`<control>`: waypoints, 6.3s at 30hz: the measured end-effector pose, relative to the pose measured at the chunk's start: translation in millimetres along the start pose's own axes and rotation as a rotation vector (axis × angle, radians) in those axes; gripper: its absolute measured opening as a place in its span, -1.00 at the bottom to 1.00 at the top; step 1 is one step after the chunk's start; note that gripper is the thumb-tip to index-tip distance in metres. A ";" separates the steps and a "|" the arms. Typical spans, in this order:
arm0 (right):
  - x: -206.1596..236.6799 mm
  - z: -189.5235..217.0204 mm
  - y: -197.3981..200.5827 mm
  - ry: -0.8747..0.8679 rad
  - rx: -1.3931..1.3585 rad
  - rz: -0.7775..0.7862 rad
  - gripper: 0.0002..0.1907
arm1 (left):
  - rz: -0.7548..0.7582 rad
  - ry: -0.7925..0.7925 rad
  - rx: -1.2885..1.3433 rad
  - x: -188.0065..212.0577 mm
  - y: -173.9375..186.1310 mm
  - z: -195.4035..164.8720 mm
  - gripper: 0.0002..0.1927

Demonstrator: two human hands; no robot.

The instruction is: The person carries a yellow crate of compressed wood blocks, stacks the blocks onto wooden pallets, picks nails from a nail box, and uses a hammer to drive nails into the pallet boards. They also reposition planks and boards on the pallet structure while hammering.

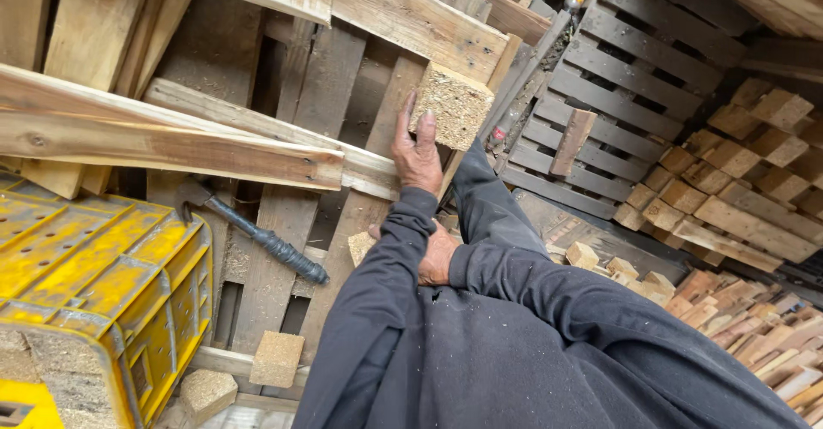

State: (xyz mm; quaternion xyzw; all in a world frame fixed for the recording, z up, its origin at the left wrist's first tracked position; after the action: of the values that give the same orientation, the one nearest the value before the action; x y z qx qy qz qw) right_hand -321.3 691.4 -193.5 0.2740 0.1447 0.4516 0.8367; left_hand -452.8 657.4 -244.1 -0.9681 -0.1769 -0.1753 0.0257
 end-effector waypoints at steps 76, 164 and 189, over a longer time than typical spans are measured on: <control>-115.2 260.1 -388.7 0.162 -0.243 0.788 -0.01 | -0.882 0.494 0.450 472.5 505.6 236.9 -0.41; -221.7 64.7 0.0 -0.408 0.417 0.170 -0.44 | -0.246 0.398 1.288 227.5 248.6 85.4 -0.81; -39.4 -15.7 170.9 -0.129 0.486 0.096 -0.20 | -0.274 0.148 0.775 148.3 222.4 -7.8 -0.82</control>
State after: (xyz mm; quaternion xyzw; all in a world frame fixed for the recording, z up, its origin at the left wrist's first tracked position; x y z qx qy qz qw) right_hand -466.3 739.1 -105.7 0.5019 0.1822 0.4245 0.7312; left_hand -247.3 497.9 -182.4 -0.8392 -0.3546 -0.1665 0.3772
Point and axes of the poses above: each hand's wrist, its own x-axis away from the middle knuckle, its own y-axis out of the back of the hand, z = x × y, the point moved 9 cm from there along -x, towards the middle knuckle, and after that the axes turned 5 degrees about z, right-handed, at the moved point
